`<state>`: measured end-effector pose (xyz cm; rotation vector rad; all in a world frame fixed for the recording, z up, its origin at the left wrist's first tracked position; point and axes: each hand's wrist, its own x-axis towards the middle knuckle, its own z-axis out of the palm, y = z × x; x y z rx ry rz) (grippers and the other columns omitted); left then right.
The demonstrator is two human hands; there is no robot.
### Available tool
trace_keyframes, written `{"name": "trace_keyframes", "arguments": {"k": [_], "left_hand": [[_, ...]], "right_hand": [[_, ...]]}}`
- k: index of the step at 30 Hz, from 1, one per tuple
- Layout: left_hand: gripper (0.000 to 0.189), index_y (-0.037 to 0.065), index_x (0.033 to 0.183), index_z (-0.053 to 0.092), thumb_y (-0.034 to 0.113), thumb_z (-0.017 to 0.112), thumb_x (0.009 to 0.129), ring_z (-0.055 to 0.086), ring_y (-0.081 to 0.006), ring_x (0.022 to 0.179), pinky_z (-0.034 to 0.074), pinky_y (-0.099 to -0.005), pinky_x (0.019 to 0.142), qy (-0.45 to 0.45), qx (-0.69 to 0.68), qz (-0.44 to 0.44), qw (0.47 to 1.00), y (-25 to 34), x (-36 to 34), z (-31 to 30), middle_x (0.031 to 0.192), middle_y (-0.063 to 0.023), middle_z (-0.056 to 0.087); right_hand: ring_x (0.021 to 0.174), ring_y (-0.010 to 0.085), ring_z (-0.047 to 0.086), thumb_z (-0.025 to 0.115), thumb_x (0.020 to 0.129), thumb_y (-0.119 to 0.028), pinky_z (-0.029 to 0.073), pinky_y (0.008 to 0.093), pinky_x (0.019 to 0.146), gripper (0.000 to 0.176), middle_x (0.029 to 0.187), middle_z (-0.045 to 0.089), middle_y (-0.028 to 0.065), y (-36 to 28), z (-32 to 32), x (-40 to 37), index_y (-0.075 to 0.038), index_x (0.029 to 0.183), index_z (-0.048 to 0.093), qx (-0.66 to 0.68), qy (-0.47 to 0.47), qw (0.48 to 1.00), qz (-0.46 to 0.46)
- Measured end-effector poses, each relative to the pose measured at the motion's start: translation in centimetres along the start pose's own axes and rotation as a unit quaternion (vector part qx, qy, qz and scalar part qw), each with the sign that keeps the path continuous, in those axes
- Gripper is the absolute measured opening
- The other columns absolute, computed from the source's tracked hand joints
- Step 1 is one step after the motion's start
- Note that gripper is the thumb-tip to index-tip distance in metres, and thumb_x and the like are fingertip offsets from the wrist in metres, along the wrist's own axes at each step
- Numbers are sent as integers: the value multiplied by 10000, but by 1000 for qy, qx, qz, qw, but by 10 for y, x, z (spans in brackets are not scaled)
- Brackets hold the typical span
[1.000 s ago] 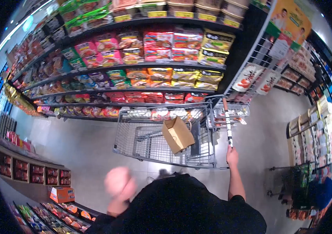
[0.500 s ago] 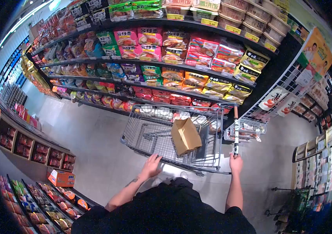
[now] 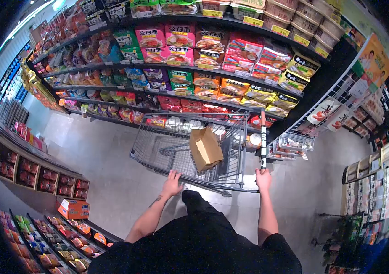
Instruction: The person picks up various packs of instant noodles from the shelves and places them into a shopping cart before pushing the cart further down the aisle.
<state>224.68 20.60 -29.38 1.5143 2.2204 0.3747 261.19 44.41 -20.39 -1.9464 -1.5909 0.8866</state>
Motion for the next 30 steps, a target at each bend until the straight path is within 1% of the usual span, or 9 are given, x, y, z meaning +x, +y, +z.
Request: {"name": "trace_keyframes", "arguments": {"k": [8,10,12,14,15,19,22,26,30], "left_hand": [[877,103,1426,305,272,757,694,164,-364,1416,408,-489,1001,36,-1,-41,999,-30,-2,-22,1503,-193,230],[891,97,1426,301,263,767,684,167,-369,1414,417,-502,987,55,-8,-44,997,-41,0,-23,1501,-201,227],[919,104,1423,303,257,791,659,175,-379,1409,434,-521,959,85,8,-42,995,-55,0,-26,1509,-190,211],[924,122,1425,304,279,792,656,177,-368,1411,438,-516,958,51,21,-59,997,-68,1,-40,1515,-179,205],[928,140,1426,304,300,793,653,178,-357,1414,441,-511,956,18,30,-73,997,-77,2,-47,1520,-168,198],[900,211,1441,298,362,759,682,185,-289,1424,416,-469,1008,-4,-73,-72,995,-112,-1,-87,1534,-117,193],[865,202,1436,324,349,749,697,198,-294,1419,406,-454,1022,-47,15,-48,998,-154,10,-90,1535,-115,196],[734,172,1385,410,322,726,740,245,-326,1396,387,-453,1038,-35,-14,-40,998,-193,25,-104,1470,-150,327],[676,154,1350,441,313,719,754,293,-350,1364,385,-453,1040,-30,4,-69,997,-219,34,-122,1433,-162,373]], "right_hand": [[453,191,587,629,868,-230,473,312,382,253,626,560,77,-27,45,-8,-22,891,487,82,-57,995,29],[476,195,586,618,875,-227,478,303,398,256,668,571,94,-38,49,-12,-34,942,465,236,-150,955,96],[570,214,612,594,890,-296,514,324,474,323,746,589,112,-39,54,-9,-45,1046,464,242,-212,939,122],[714,233,640,569,896,-381,546,361,584,398,804,604,118,-44,63,-9,-53,1110,499,328,-335,852,234],[817,242,639,561,892,-433,545,384,686,466,876,614,121,-46,68,-8,-63,1172,520,324,-371,845,207],[836,229,637,573,887,-433,539,376,717,481,914,620,129,-64,101,-21,-57,1183,528,316,-316,888,105],[857,224,634,563,892,-447,537,381,742,508,933,624,125,-77,121,-29,-61,1217,506,318,-307,892,95],[959,288,630,486,931,-466,514,453,837,535,1034,628,176,-92,153,-40,-88,1308,440,423,-357,823,128],[1104,401,550,476,898,-568,449,568,919,654,1203,547,247,-111,178,-54,-87,1338,419,542,-459,675,199]]}}
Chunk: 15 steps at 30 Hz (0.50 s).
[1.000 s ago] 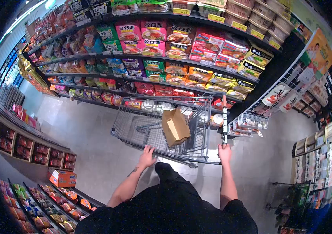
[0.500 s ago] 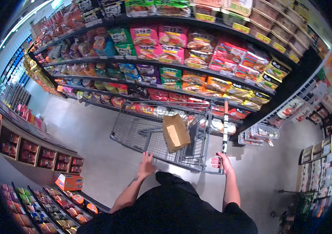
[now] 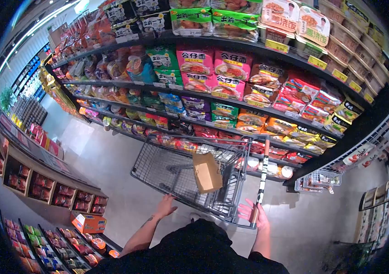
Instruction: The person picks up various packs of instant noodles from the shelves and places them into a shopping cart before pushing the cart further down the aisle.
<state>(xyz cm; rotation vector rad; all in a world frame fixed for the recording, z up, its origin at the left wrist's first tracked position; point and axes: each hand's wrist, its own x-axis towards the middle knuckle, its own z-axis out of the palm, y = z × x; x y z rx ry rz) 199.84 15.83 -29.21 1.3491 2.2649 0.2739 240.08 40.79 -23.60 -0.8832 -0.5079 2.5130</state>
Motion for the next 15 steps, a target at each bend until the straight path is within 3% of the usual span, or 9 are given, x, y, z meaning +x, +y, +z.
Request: {"name": "trace_keyframes", "arguments": {"k": [2,4,6,8,12,14,15], "left_hand": [[644,140,1319,455,305,719,754,321,-345,1342,395,-445,1028,-11,7,-27,1000,-8,3,-14,1426,-159,381],[636,133,1310,456,301,716,755,364,-364,1307,413,-446,1007,23,26,-15,999,-19,4,-20,1424,-164,382],[627,127,1302,457,297,714,756,408,-382,1273,431,-448,986,46,46,-7,998,-24,-5,-31,1423,-170,383],[632,121,1301,444,279,714,751,509,-425,1152,468,-464,927,14,-69,-81,994,-26,-10,-42,1422,-188,375],[637,121,1300,429,261,711,747,563,-446,1047,487,-478,879,77,-93,-65,991,-60,2,-25,1434,-203,352],[639,117,1297,412,245,707,745,571,-427,1037,486,-476,869,118,-88,-88,985,-65,3,-26,1450,-205,329],[639,117,1297,412,245,707,745,571,-427,1037,486,-476,869,117,-93,-89,985,-64,0,-29,1450,-205,329]], "right_hand": [[1145,431,518,467,874,-631,429,600,933,720,1255,514,263,12,16,14,-87,1343,417,58,-48,997,8],[1152,408,513,453,807,-733,403,606,941,824,1271,504,247,13,38,26,-103,1337,427,169,-12,986,-3],[1174,425,492,400,780,-793,405,605,954,894,1283,496,257,17,50,40,-93,1335,429,174,3,985,-6],[1174,410,494,421,807,-753,409,600,951,837,1271,508,238,16,63,52,-94,1322,448,177,10,984,-29],[1108,373,551,488,839,-669,456,561,906,714,1206,558,203,13,72,85,-92,1260,497,151,29,987,-45],[1012,329,608,551,862,-570,490,502,867,575,1122,604,162,11,70,102,-100,1193,532,-13,117,993,-13],[909,264,639,573,876,-520,525,414,775,511,1013,631,129,11,82,99,-81,1136,537,-38,160,986,7]]}}
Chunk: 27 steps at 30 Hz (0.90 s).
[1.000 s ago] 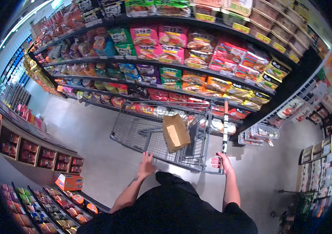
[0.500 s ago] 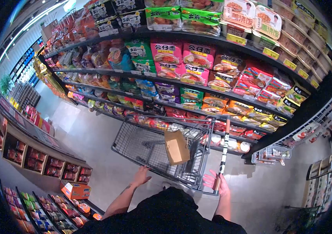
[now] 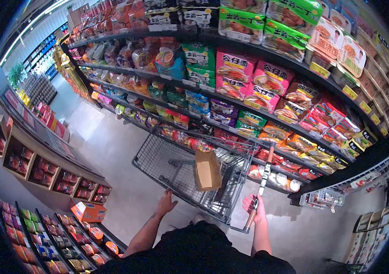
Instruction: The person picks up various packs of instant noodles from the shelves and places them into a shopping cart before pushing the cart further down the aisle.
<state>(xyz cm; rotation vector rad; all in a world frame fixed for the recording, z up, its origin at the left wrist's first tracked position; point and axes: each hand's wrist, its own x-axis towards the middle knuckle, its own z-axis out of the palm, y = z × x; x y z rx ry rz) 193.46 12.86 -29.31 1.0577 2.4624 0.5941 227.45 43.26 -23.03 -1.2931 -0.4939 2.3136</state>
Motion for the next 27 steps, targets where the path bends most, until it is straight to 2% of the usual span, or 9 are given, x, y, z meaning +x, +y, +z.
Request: {"name": "trace_keyframes", "arguments": {"k": [3,4,9,15,17,19,20,23,27], "left_hand": [[623,107,1288,406,233,694,750,577,-424,1009,489,-480,856,21,-13,-12,1000,2,-3,-12,1460,-209,311],[620,104,1289,404,226,688,752,579,-420,1004,489,-481,853,26,-8,-15,1000,1,-3,-16,1462,-209,306],[632,110,1306,396,215,678,751,584,-407,998,488,-480,853,19,2,-9,1000,-32,0,-31,1473,-193,298],[699,177,1385,358,240,664,759,580,-393,1031,488,-467,874,-59,28,70,995,-83,10,-74,1495,-143,281],[720,197,1405,342,249,662,762,569,-400,1059,486,-464,888,-79,9,112,990,-102,13,-85,1500,-137,270],[726,196,1409,336,250,662,763,561,-402,1076,484,-465,894,-86,5,122,989,-119,17,-92,1501,-139,265],[731,196,1414,330,252,662,765,554,-404,1093,482,-465,901,-90,-1,128,988,-127,19,-94,1501,-141,260],[737,183,1410,334,252,671,758,544,-403,1114,481,-467,903,-94,-1,137,986,-152,23,-100,1506,-153,245],[758,164,1404,335,251,690,740,538,-398,1129,481,-467,905,-81,-11,145,986,-182,26,-108,1507,-162,239]], "right_hand": [[814,218,631,583,882,-500,531,361,683,488,924,618,98,9,15,5,-64,1096,540,-122,85,984,-99],[740,185,622,590,885,-488,523,315,620,439,829,602,77,14,21,3,-68,1008,546,-143,93,976,-132],[654,153,615,610,882,-468,507,301,580,375,710,588,30,35,34,17,-101,868,533,-205,131,948,-206],[583,106,557,640,878,-415,439,259,504,363,639,551,-2,58,61,26,-119,715,508,-258,208,896,-294],[542,85,518,681,865,-346,414,243,479,327,615,525,-14,68,59,40,-116,725,495,-241,212,895,-309],[529,75,504,704,852,-311,386,224,479,307,631,567,4,77,65,47,-77,755,530,-267,222,850,-396],[539,88,521,721,835,-298,405,241,494,304,636,582,17,81,83,37,-47,815,550,-290,263,823,-411],[523,67,479,718,845,-246,390,231,471,291,620,523,-14,97,102,38,-61,776,504,-330,281,789,-436],[541,75,516,648,888,-331,398,247,470,306,637,573,14,118,131,30,-32,882,585,-393,298,777,-391]]}}
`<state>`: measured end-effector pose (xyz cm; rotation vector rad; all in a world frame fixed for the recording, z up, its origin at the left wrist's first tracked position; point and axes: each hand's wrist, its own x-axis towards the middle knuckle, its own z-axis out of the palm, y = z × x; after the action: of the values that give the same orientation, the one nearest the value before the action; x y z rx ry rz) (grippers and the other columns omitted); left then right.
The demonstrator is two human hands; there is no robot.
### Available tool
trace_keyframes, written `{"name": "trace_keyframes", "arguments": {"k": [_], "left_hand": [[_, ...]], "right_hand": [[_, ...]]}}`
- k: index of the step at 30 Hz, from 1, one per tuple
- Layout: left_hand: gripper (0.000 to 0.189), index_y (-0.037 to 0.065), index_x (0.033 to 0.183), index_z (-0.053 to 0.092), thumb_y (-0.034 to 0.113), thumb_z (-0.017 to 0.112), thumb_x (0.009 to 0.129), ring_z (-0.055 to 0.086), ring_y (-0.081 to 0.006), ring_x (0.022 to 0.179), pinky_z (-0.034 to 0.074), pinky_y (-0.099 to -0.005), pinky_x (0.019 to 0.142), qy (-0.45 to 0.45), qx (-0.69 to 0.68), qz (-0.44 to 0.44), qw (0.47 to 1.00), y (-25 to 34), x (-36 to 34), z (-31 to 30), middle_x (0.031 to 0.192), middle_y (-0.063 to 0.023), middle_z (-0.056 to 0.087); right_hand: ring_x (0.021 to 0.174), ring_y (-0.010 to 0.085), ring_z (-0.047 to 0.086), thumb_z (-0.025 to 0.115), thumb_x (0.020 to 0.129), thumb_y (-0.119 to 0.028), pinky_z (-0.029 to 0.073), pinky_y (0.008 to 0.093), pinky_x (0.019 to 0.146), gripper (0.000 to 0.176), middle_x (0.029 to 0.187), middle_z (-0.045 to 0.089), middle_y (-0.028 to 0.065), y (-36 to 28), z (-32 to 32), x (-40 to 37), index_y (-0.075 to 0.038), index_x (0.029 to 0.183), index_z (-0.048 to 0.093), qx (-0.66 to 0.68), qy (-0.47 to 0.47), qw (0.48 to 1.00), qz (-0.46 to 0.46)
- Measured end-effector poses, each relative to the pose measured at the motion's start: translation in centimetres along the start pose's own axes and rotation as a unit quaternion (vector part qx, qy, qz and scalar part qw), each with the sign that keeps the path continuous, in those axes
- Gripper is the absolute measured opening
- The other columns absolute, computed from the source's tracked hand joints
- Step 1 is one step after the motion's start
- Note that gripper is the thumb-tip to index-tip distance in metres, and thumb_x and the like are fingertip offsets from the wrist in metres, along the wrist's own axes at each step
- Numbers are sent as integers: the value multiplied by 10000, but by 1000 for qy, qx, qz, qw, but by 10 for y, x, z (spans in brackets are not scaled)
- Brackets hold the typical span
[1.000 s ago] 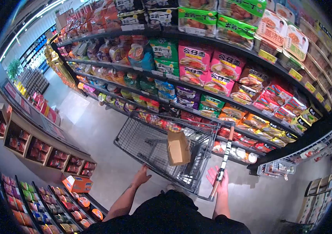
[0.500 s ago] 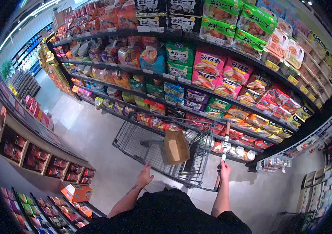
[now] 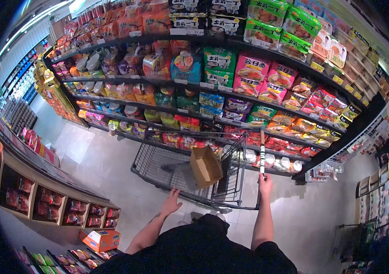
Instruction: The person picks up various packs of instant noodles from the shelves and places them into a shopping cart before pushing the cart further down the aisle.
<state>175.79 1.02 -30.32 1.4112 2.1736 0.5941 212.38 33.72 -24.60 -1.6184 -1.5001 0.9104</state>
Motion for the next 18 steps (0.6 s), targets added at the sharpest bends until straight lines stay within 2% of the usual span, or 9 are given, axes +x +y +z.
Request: {"name": "trace_keyframes", "arguments": {"k": [1,4,6,8,11,12,14,18], "left_hand": [[773,160,1402,336,254,703,727,537,-407,1126,481,-467,902,10,-4,-6,1000,-6,-1,-3,1509,-162,234],[806,146,1399,333,264,724,705,532,-424,1122,482,-468,897,11,-11,-27,1000,-17,-7,-18,1510,-175,220],[823,137,1400,329,272,733,695,529,-433,1122,482,-469,894,4,-13,-39,999,-27,-9,-24,1509,-189,211],[854,112,1402,317,293,745,685,527,-438,1122,486,-467,886,47,-1,-34,998,-36,-12,-28,1518,-217,156],[906,102,1426,277,309,751,682,529,-442,1119,489,-466,881,50,19,-52,997,-46,-14,-37,1527,-233,95],[906,102,1426,277,309,751,682,529,-442,1119,489,-466,881,48,20,-48,997,-47,-14,-43,1527,-233,95],[942,111,1452,241,312,750,685,526,-443,1126,491,-461,881,12,25,-109,994,-49,-15,-56,1539,-224,49],[961,113,1465,224,315,750,687,530,-444,1125,491,-462,885,-9,2,-121,993,-62,-18,-79,1541,-226,35]], "right_hand": [[546,90,539,617,903,-359,416,256,473,328,642,577,19,-4,4,-7,-32,929,609,3,-15,1000,11],[555,106,568,602,910,-354,441,262,478,321,656,583,27,-23,21,-29,-33,911,600,68,-48,995,52],[590,125,600,576,922,-367,468,272,507,332,687,599,40,-31,31,-41,-36,900,587,58,-57,995,59],[625,137,616,557,930,-380,483,288,536,343,714,613,51,-40,43,-51,-40,896,572,79,-84,991,70],[646,154,624,542,935,-385,492,304,555,342,746,622,65,-53,59,-65,-44,927,560,109,-106,985,86],[645,158,625,537,937,-387,493,304,554,342,753,623,69,-56,65,-69,-45,940,557,136,-123,979,93],[673,164,630,525,940,-393,503,318,587,351,773,626,73,-62,75,-73,-46,991,543,141,-141,974,106],[726,173,637,500,944,-416,512,339,645,399,797,630,75,-76,95,-83,-40,1075,524,212,-206,943,151]]}}
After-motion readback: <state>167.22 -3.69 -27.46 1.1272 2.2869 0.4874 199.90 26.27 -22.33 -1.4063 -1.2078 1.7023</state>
